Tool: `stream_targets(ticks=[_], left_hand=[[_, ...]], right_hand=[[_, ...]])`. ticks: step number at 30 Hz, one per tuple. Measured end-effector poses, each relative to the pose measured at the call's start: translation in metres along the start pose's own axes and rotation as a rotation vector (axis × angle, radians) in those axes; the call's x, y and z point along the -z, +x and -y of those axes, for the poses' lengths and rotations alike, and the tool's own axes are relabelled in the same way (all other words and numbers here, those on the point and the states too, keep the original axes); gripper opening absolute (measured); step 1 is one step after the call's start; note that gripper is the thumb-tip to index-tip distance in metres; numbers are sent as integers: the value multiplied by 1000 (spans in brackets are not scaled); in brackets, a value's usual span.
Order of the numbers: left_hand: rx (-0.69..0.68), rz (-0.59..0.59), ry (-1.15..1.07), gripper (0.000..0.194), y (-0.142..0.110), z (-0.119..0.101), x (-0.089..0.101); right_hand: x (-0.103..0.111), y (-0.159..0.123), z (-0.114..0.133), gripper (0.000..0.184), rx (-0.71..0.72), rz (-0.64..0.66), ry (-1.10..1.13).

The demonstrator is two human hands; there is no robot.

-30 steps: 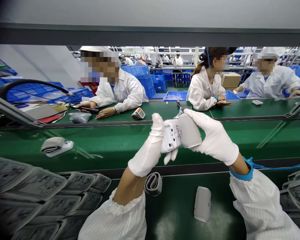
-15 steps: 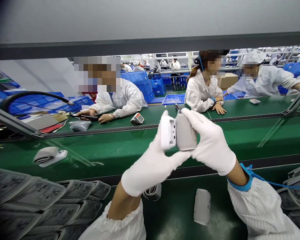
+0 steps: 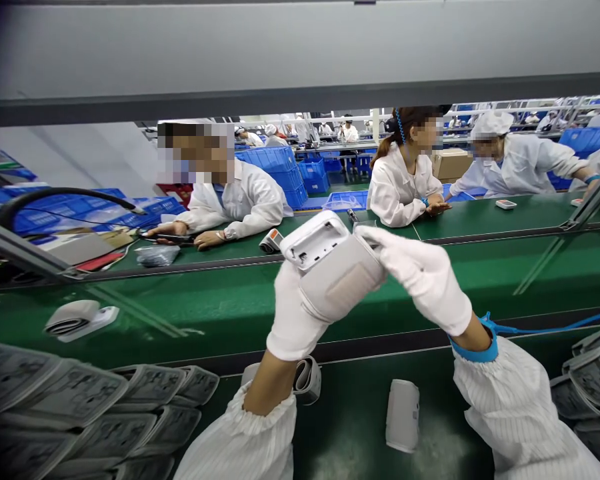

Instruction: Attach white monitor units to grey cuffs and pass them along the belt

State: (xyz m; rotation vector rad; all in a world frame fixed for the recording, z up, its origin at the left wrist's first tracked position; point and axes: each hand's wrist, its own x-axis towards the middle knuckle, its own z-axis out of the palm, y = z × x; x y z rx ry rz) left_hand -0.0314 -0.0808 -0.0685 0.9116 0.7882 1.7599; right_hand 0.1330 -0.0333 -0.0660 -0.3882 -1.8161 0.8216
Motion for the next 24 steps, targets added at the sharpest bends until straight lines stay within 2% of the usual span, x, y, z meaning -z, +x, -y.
stream_targets(ticks=[2,4,6,9,12,16,20,24], left_hand=[[165,121,-134,49,1,0,-5],[216,188,-171,48,2,2,-2],[182,215,-118,52,3,6,8],[52,236,49,59,3,5,23],[-48,261,161,61,2,-1,24],[9,260,151,60,2,-6,17],[70,287,136,61,3,-1,20],[12,306,187,58,5,3,23]], right_hand=[[1,1,-4,29,-27,-94,-39],[1,1,-5,28,-22,-135,-92],[1,3,-5,32,28,-126,-145],[3,6,-5,48,142,-54,-182],[7,7,-9,58,113,67,-64],[10,5,-18,57,40,151,111],[15,5,-21,50,0,184,121],[14,7,-22,65,-48,201,104]])
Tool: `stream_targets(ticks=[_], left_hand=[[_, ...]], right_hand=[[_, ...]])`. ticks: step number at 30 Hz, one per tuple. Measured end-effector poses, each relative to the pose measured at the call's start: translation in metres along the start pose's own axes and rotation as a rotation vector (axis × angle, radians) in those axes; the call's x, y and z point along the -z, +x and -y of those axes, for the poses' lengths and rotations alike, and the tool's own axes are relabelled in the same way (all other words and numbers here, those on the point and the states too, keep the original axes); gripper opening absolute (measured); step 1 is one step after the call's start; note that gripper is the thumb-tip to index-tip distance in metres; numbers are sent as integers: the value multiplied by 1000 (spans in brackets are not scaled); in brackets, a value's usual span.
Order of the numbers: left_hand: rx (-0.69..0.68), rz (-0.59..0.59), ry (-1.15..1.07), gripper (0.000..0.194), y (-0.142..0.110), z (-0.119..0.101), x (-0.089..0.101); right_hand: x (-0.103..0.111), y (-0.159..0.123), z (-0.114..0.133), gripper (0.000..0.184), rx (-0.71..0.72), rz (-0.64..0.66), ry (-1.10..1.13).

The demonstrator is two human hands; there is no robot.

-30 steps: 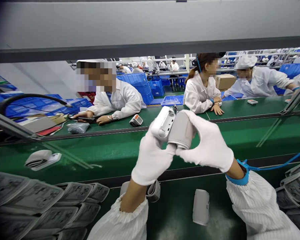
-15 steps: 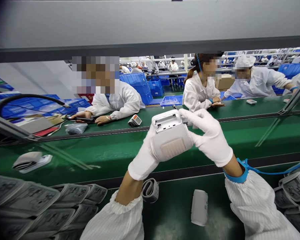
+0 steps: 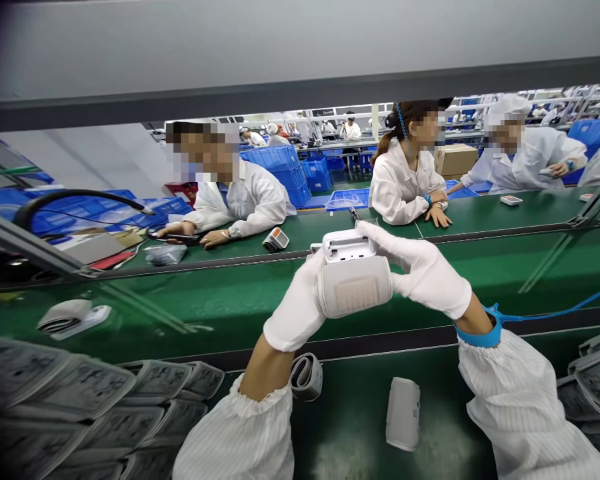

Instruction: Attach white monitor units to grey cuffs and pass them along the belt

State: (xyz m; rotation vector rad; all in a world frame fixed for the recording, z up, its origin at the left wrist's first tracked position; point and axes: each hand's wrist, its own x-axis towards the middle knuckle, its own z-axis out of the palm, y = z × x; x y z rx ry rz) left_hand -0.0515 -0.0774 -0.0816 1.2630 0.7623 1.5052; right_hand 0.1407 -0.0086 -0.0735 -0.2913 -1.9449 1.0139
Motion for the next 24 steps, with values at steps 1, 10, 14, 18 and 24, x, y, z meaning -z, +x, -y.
stream_targets(ticks=[1,10,14,18,24], left_hand=[[-21,-20,32,55,1,0,1],[-172,-95,253,39,4,-2,9],[-202,-108,175,33,4,4,1],[-198,-210,119,29,9,14,-7],[-51,-169,109,33,25,29,12]], right_hand=[[-2,1,0,70,-5,-22,2],[-34,5,15,59,-103,-263,34],[-38,-1,14,51,-101,-407,-73],[-35,-5,-2,43,-93,-473,-181],[-29,10,-48,41,-177,-401,-126]])
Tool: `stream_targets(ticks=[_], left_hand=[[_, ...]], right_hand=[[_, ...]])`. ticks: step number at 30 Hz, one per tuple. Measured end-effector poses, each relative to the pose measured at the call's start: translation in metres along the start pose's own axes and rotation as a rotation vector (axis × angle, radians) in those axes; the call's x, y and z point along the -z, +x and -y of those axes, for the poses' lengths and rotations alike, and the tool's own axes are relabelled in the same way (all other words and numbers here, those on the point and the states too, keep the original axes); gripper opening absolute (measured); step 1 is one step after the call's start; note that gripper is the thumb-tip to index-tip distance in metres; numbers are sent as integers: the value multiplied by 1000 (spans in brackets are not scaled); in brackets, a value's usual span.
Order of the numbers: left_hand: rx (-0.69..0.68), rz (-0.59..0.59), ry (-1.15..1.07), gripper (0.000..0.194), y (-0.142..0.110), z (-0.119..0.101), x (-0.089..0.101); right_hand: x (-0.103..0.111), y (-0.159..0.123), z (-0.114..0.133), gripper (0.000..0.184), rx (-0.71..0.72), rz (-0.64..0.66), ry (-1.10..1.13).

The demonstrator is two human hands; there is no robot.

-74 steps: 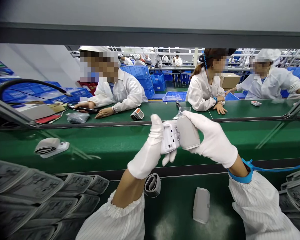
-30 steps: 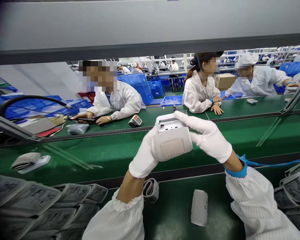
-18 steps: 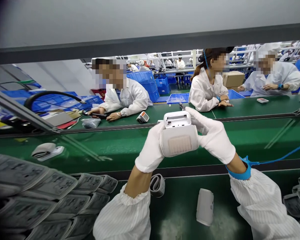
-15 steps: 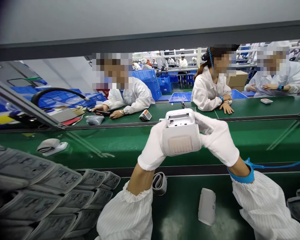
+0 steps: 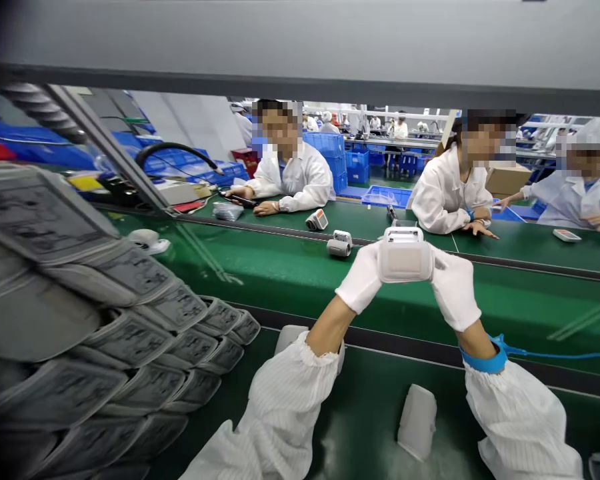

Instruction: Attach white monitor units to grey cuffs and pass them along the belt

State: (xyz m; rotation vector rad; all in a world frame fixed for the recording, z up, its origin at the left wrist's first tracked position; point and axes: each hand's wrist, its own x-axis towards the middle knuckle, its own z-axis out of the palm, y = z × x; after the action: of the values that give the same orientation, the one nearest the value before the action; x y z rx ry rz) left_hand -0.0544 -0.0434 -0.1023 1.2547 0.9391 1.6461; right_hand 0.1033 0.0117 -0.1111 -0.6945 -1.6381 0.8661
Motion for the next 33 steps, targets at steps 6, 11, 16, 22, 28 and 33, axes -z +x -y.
stream_targets(ticks=[6,11,16,22,28,33], left_hand=[[141,6,-5,51,3,17,6],[39,11,-33,41,10,17,4],[-146,-44,271,22,16,7,23],[-68,-238,690,20,11,15,25],[194,-99,1059,56,5,12,21],[229,67,1026,59,0,9,21]], right_hand=[[5,11,-11,35,-100,188,-15],[5,9,-8,29,-57,115,-51],[-3,8,-14,41,-151,95,-110],[-21,15,-7,91,-181,280,-256],[-29,59,-79,63,-288,64,-694],[-11,79,-131,65,-506,9,-774]])
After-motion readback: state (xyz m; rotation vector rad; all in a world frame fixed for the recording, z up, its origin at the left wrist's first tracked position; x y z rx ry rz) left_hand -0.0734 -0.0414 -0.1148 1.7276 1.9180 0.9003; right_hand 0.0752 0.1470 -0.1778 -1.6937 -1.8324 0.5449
